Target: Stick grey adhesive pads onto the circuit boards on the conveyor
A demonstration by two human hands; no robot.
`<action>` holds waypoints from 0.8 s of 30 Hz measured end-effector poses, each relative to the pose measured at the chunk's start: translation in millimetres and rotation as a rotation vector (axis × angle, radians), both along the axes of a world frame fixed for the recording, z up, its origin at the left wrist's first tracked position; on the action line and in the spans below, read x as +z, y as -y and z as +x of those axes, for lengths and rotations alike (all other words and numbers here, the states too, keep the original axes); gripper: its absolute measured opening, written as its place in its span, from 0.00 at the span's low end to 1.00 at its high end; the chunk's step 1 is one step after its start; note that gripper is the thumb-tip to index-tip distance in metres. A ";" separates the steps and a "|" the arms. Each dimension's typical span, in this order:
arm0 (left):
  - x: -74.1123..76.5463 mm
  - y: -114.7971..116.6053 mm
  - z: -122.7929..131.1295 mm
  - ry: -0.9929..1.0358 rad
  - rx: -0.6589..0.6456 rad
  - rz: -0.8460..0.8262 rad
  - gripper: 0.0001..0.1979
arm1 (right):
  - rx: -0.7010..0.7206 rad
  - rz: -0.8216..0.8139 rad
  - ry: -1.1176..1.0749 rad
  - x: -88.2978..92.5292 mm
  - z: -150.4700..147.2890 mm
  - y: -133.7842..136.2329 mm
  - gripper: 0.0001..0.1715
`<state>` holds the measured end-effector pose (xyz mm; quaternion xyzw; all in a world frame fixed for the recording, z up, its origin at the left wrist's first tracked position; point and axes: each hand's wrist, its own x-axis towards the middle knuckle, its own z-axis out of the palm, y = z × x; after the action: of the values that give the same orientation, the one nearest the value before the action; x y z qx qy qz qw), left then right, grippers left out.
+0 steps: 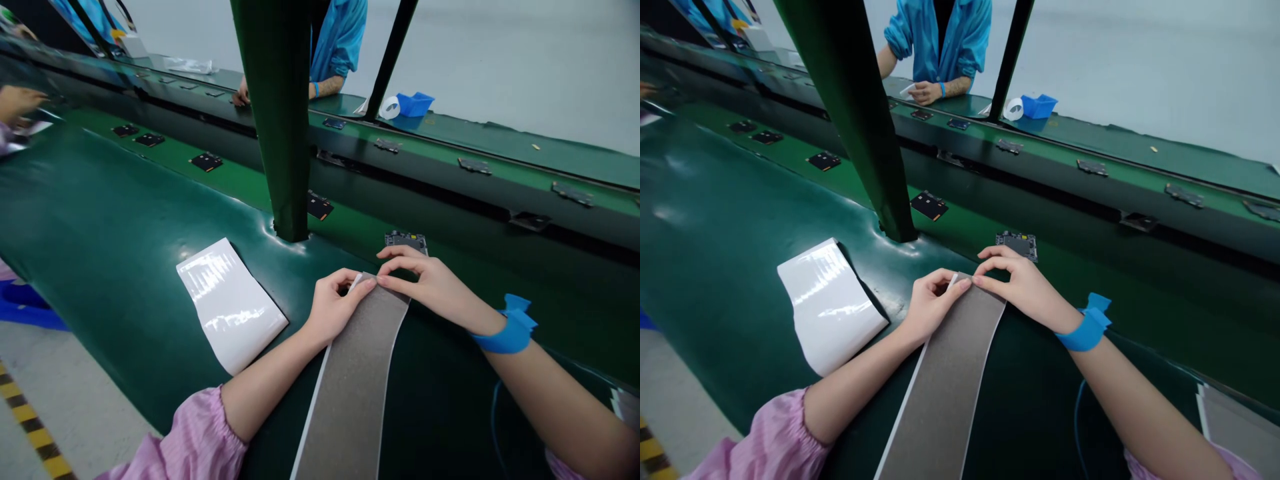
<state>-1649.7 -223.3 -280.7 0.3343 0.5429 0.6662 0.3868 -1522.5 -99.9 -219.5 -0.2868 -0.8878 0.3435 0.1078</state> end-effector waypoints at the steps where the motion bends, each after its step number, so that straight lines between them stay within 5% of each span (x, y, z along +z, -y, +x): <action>1: -0.3 0.0 0.1 0.004 0.002 -0.002 0.11 | 0.002 0.006 0.003 -0.8 -0.5 -0.2 0.20; 11: -0.2 -0.8 0.5 0.062 0.038 -0.051 0.12 | -0.062 0.097 -0.099 7.1 -12.7 -29.2 0.21; 19: 1.0 -1.2 1.1 0.068 0.037 -0.055 0.12 | -0.068 0.122 -0.091 -33.4 -111.1 -102.7 0.10; 24: 1.1 -0.9 0.9 0.065 0.028 -0.056 0.12 | -0.110 0.117 0.051 -49.7 -129.2 -122.6 0.10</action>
<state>-1648.8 -222.4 -279.6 0.2939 0.5531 0.6667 0.4040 -1651.7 22.7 -269.2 -0.3372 -0.8917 0.2770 0.1205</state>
